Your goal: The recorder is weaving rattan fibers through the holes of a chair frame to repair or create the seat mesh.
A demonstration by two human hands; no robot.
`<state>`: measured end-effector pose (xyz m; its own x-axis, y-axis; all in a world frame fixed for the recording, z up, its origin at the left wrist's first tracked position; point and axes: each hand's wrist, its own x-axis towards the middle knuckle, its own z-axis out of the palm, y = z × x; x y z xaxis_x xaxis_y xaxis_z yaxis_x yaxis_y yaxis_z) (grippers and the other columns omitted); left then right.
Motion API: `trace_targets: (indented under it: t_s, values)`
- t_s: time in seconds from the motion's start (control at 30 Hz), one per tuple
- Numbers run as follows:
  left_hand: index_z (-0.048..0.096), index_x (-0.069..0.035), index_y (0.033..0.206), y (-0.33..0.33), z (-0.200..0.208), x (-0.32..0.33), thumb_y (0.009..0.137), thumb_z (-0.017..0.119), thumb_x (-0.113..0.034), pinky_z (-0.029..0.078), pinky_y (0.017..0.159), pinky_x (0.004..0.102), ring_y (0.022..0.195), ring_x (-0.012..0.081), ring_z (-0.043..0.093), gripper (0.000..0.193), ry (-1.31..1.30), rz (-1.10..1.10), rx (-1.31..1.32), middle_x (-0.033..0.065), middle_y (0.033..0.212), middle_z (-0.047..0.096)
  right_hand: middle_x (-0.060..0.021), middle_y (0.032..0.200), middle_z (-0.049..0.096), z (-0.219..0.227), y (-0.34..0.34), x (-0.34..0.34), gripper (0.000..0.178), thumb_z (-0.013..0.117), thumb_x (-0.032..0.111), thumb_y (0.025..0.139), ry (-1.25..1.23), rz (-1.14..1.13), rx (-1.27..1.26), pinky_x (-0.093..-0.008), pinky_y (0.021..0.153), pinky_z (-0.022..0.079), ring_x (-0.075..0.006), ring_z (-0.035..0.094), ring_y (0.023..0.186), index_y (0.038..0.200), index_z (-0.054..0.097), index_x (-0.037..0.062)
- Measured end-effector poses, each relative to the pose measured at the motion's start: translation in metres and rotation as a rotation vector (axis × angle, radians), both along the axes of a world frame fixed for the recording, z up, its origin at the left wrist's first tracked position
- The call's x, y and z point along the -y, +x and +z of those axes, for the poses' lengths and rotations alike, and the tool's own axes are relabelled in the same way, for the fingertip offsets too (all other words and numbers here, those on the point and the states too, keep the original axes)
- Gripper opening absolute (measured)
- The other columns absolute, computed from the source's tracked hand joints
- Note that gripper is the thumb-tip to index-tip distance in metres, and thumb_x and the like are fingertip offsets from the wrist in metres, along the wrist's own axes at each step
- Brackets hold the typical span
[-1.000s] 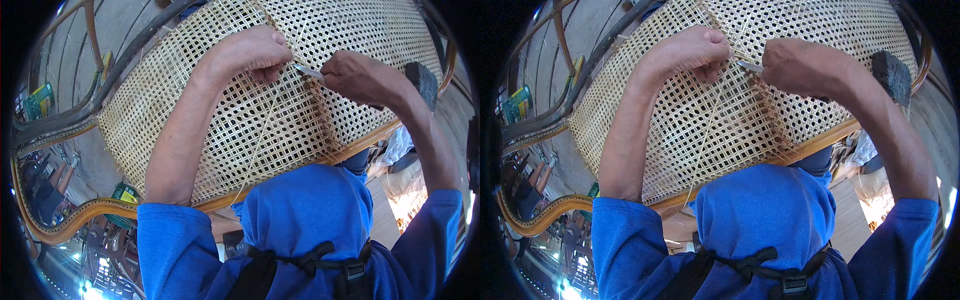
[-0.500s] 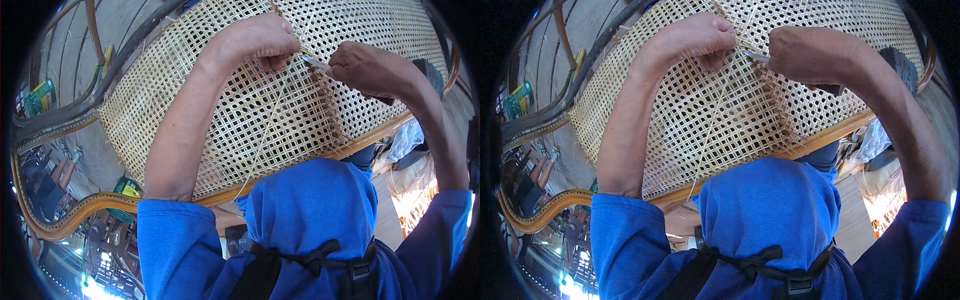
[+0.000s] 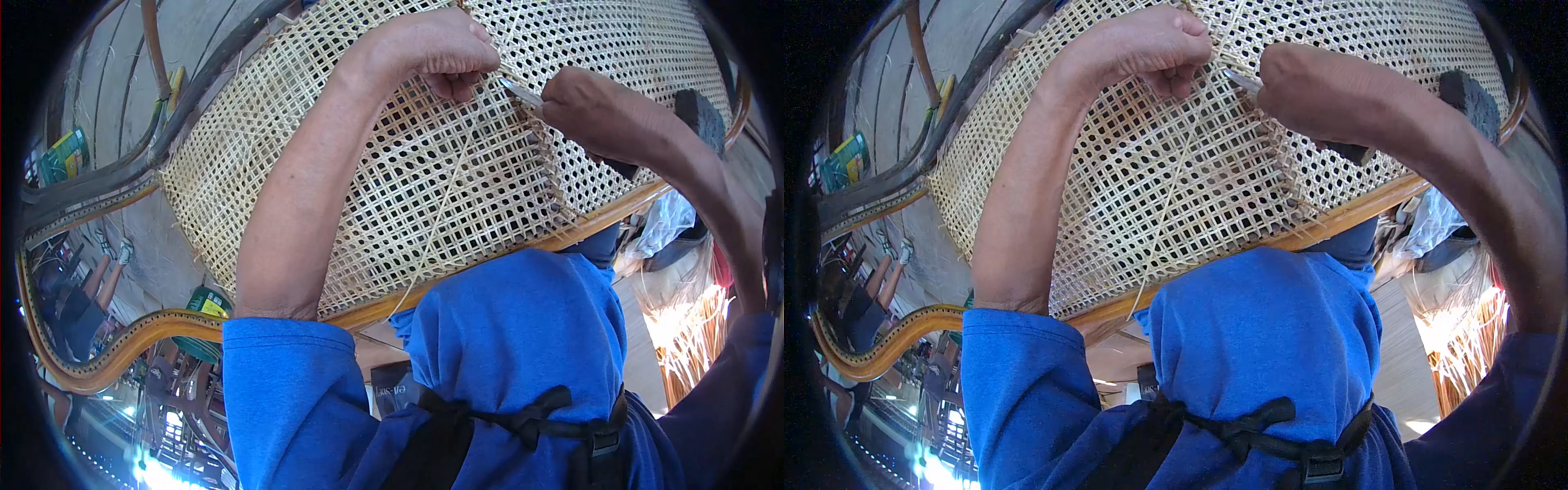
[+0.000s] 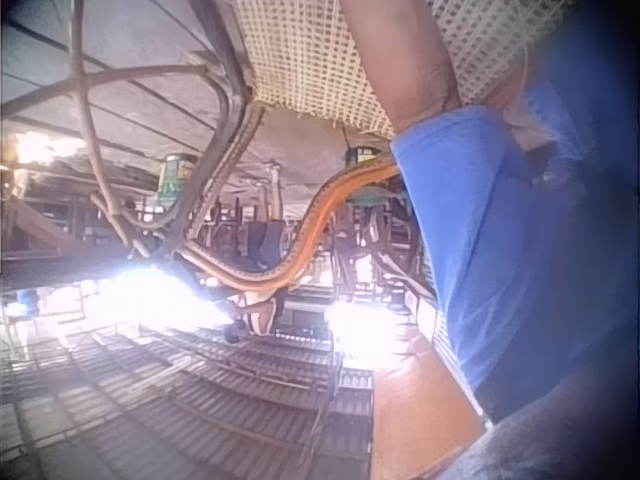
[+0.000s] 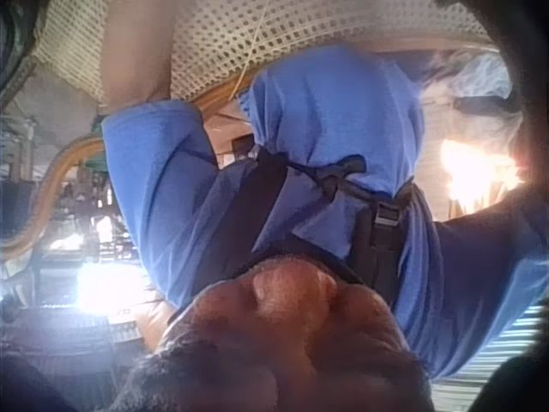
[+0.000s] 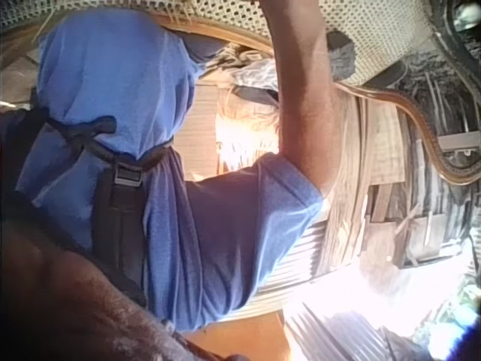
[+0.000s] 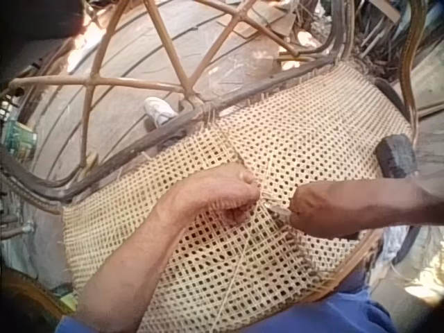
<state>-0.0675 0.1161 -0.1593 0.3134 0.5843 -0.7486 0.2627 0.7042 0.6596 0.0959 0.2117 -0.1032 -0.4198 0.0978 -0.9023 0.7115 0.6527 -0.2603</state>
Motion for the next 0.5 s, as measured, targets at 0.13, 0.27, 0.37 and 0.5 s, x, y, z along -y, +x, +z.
trace_targets:
  t_s: [0.13, 0.27, 0.37, 0.5]
  values:
    - [0.062, 0.000, 0.062, 0.003, 0.002, 0.002, 0.075, 0.051, -0.014, 0.042, 0.043, 0.0279, 0.045, 0.0148, 0.053, 0.022, 0.067, 0.161, 0.094, 0.0071, 0.051, 0.057, -0.0060, 0.053, 0.047, -0.004, 0.004, -0.009, 0.034, 0.045, 0.020, 0.093, -0.028, 0.246, -0.208, -0.0307, 0.041, 0.044, -0.0119, 0.051, 0.042, 0.072, 0.055, -0.0051]
    - [0.063, -0.002, 0.064, 0.006, -0.016, 0.025, 0.077, 0.055, -0.024, 0.050, 0.049, 0.0259, 0.050, 0.0142, 0.060, 0.027, 0.254, 0.353, 0.057, 0.0076, 0.058, 0.063, -0.0062, 0.055, 0.047, 0.001, 0.005, -0.005, 0.030, 0.050, 0.022, 0.092, -0.034, 0.114, -0.150, -0.0298, 0.043, 0.041, -0.0120, 0.049, 0.046, 0.080, 0.060, -0.0044]
    - [0.063, -0.001, 0.067, 0.005, -0.026, 0.022, 0.077, 0.055, -0.027, 0.051, 0.050, 0.0262, 0.052, 0.0143, 0.061, 0.029, 0.248, 0.280, 0.035, 0.0078, 0.061, 0.063, -0.0034, 0.058, 0.049, 0.011, 0.017, -0.015, 0.025, 0.056, 0.023, 0.090, -0.022, 0.003, -0.070, -0.0295, 0.044, 0.039, -0.0110, 0.047, 0.047, 0.098, 0.061, 0.0004]
    - [0.057, -0.006, 0.065, 0.008, -0.015, 0.025, 0.076, 0.053, -0.024, 0.049, 0.050, 0.0236, 0.055, 0.0105, 0.061, 0.021, 0.204, 0.315, 0.026, 0.0043, 0.061, 0.062, -0.0086, 0.078, 0.058, 0.039, 0.040, -0.023, 0.041, 0.059, 0.011, 0.081, -0.075, -0.161, -0.010, -0.0265, 0.050, 0.045, -0.0112, 0.053, 0.057, 0.119, 0.050, 0.0010]
